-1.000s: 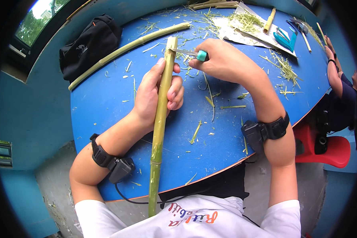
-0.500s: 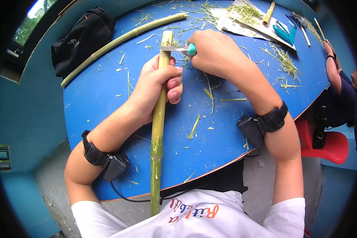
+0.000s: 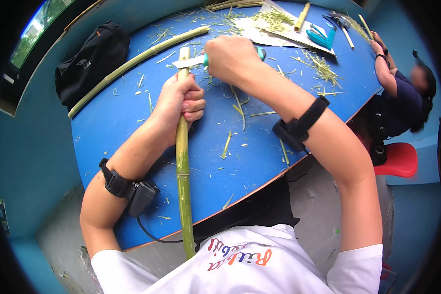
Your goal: The person scrapes the outer layer off a bamboo stalk with a small knife, clears away debris, and then uses the knife to notch and shave a specific section of the stalk.
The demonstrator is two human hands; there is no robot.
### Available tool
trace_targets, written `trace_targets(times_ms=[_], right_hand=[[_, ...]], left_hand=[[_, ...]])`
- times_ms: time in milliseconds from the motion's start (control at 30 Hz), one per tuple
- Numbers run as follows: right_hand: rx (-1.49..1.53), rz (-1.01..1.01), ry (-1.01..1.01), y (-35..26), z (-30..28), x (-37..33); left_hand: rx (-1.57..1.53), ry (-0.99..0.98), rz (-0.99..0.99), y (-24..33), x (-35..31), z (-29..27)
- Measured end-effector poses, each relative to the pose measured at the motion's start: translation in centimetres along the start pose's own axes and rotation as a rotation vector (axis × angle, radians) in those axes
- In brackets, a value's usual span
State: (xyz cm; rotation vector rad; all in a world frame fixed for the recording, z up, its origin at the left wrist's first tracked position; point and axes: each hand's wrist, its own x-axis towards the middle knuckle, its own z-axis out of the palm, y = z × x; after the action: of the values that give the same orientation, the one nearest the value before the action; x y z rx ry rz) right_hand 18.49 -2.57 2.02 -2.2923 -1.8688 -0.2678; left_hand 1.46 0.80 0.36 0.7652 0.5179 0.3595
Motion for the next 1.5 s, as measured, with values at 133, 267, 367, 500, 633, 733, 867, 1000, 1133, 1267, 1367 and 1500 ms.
trace_targets(times_ms=[133, 267, 367, 500, 633, 733, 867, 1000, 1133, 1267, 1367, 1500], right_hand=[[-0.081, 0.258, 0.037, 6.6, -3.3, 2.6], [0.076, 0.099, 0.145, 1.2, -4.6, -0.3], [0.141, 0.018, 0.005, -0.4, -4.5, -0.9], [0.206, 0.045, -0.147, -1.4, -3.1, -2.1], [0.244, 0.082, -0.189, -1.6, -1.7, -2.4], [0.267, 0.104, -0.201, -1.8, -1.2, -2.1], [0.184, 0.13, -0.105, -2.0, -0.4, -1.4], [0.178, 0.098, -0.083, -2.3, -0.6, -0.3], [0.103, 0.106, -0.167, -3.2, -1.0, 0.8], [0.133, 0.105, -0.09, -2.9, -0.8, 1.5], [0.032, -0.085, -0.006, -1.9, -1.4, 1.4], [0.139, 0.027, -0.04, -1.8, -1.1, -0.6]], left_hand=[[0.306, -0.006, 0.004, -0.5, -1.9, 1.5], [0.085, -0.031, 0.075, 1.9, -0.5, -1.1], [0.127, -0.106, -0.042, 0.5, -0.1, -0.1], [0.166, -0.09, -0.014, 1.1, -0.3, -0.4], [0.243, -0.079, -0.005, 0.8, -0.5, -0.1], [0.303, -0.02, 0.009, 0.8, -0.5, 0.3], [0.226, 0.033, -0.008, 0.6, -0.1, 0.4], [0.152, 0.06, -0.02, 1.3, 0.2, 0.1], [0.123, 0.036, -0.024, 2.0, 0.5, -1.0], [0.087, -0.019, -0.019, 2.0, 0.7, -1.5], [0.12, -0.063, -0.034, 2.0, 0.6, -1.9], [0.137, -0.088, -0.034, 1.7, 0.6, -1.3]])
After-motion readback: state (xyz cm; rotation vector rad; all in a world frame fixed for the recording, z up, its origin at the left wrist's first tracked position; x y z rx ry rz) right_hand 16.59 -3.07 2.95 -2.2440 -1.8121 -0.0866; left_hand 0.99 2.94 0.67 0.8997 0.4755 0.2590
